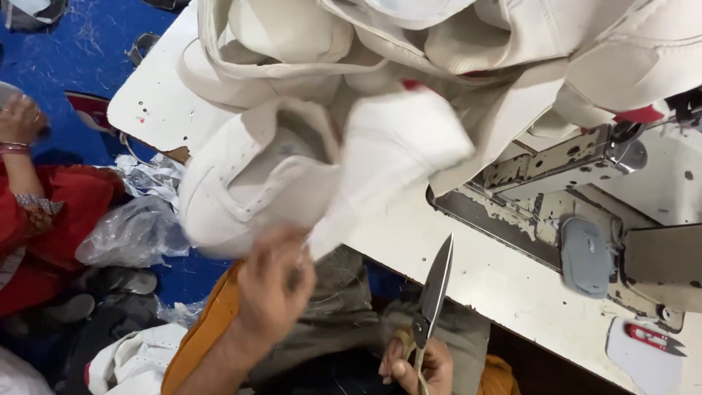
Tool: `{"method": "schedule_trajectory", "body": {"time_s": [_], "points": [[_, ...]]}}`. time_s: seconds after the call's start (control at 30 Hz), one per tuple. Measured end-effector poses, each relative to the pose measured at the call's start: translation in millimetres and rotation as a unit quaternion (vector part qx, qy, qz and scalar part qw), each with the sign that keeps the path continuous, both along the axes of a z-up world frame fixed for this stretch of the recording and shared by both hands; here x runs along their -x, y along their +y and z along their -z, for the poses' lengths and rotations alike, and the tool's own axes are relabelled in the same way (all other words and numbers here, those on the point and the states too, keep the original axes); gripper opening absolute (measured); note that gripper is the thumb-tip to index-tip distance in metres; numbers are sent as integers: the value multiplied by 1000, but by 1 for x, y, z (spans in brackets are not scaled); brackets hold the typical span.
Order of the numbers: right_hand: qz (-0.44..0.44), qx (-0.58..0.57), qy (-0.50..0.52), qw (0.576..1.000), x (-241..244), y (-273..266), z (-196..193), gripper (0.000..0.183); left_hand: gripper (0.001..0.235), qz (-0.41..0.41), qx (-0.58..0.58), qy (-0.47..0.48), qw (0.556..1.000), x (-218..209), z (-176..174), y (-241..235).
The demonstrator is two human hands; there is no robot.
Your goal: The person trims excess threads and material from shoe uppers using a pair of scissors.
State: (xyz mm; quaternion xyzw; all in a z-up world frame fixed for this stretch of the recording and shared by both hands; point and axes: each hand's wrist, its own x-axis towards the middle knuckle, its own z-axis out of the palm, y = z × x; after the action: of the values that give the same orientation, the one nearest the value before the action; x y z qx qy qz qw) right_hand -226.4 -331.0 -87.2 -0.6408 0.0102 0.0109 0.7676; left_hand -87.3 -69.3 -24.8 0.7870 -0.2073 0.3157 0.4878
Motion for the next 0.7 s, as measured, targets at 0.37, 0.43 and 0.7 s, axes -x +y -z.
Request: {"method": "schedule_trajectory", "body": {"time_s": [0.37, 0.43, 0.7], "points": [[38, 37, -98, 994, 19, -10, 38, 22, 25, -19, -134, -147, 980, 9, -23, -9], [87, 11, -100, 991, 31, -20, 46, 25, 25, 18, -172, -165, 971, 19, -5, -16], [-25, 212, 147, 966, 15, -35, 15, 27, 34, 193, -205, -29, 959, 26, 24, -26]]}}
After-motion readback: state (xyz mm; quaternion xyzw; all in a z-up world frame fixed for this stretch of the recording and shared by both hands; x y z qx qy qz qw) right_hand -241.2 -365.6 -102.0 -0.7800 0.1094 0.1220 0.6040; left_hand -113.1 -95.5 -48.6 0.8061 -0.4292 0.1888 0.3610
